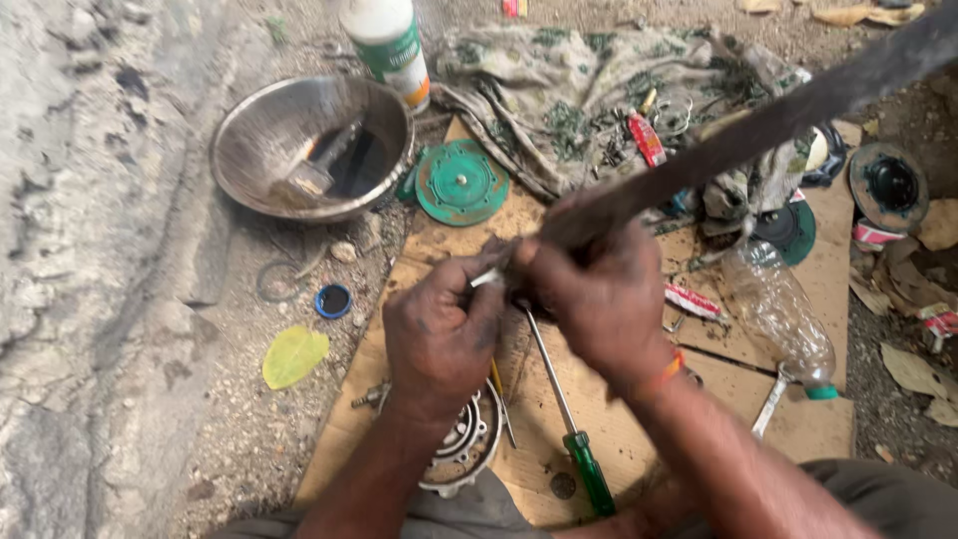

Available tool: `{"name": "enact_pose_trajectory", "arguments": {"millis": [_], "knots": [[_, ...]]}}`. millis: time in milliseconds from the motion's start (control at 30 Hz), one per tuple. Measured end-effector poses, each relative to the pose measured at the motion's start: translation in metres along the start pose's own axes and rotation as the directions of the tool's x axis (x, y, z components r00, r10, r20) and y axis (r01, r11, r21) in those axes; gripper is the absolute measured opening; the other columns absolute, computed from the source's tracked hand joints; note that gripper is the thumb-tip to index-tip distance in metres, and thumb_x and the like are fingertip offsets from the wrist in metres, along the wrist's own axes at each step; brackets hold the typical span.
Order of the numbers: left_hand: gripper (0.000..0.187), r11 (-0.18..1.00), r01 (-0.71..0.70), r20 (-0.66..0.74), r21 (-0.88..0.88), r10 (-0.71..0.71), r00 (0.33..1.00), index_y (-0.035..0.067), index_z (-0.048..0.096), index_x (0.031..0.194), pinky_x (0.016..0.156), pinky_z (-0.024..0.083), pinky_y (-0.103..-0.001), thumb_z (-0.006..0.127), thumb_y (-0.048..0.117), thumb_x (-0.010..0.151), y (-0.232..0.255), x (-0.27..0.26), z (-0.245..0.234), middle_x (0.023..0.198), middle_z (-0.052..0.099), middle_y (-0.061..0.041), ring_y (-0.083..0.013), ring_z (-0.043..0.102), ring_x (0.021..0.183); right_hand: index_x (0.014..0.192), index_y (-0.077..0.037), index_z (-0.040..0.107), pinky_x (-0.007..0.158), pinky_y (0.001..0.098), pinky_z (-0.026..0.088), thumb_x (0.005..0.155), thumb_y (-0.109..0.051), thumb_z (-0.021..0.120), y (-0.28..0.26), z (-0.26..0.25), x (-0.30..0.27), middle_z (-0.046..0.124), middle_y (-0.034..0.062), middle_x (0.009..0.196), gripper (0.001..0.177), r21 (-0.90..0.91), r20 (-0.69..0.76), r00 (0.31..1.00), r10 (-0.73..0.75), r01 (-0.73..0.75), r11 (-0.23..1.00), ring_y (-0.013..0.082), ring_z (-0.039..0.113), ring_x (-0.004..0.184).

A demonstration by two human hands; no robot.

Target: The person disassembles a circular mechanical component using a screwdriver to remove screws. They handle small screws, a metal ring, and internal plates, using a metal rod and a cloth to manipulate and clean the components.

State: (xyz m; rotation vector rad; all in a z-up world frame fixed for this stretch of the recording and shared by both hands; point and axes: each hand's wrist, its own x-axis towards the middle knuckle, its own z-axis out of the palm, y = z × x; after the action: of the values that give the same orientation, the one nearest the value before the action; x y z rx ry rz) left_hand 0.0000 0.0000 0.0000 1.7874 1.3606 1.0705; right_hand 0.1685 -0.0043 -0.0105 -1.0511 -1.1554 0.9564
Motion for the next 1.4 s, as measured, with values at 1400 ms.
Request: {"name": "enact_pose_trajectory", "arguments": {"millis": [1400], "knots": [[0.034, 0.361, 0.636, 0.475, -0.682, -0.443, 0.76, 0.007, 0.076, 0.093, 0.055, 0.037, -0.025, 0.053, 0.033, 0.097, -0.01, 0.003, 0.007, 0.077, 0.068, 0.0, -0.0075, 0.051, 0.061, 0.111, -0.003, 0.057, 0.066, 0.0314, 0.058, 0.09, 0.003, 0.071, -0.016, 0.003, 0.011, 0.07, 0.0081, 0.088, 0.026, 0.238, -0.181, 0.957, 0.225, -0.179, 0.955, 0.0175, 0.071, 0.074]]}}
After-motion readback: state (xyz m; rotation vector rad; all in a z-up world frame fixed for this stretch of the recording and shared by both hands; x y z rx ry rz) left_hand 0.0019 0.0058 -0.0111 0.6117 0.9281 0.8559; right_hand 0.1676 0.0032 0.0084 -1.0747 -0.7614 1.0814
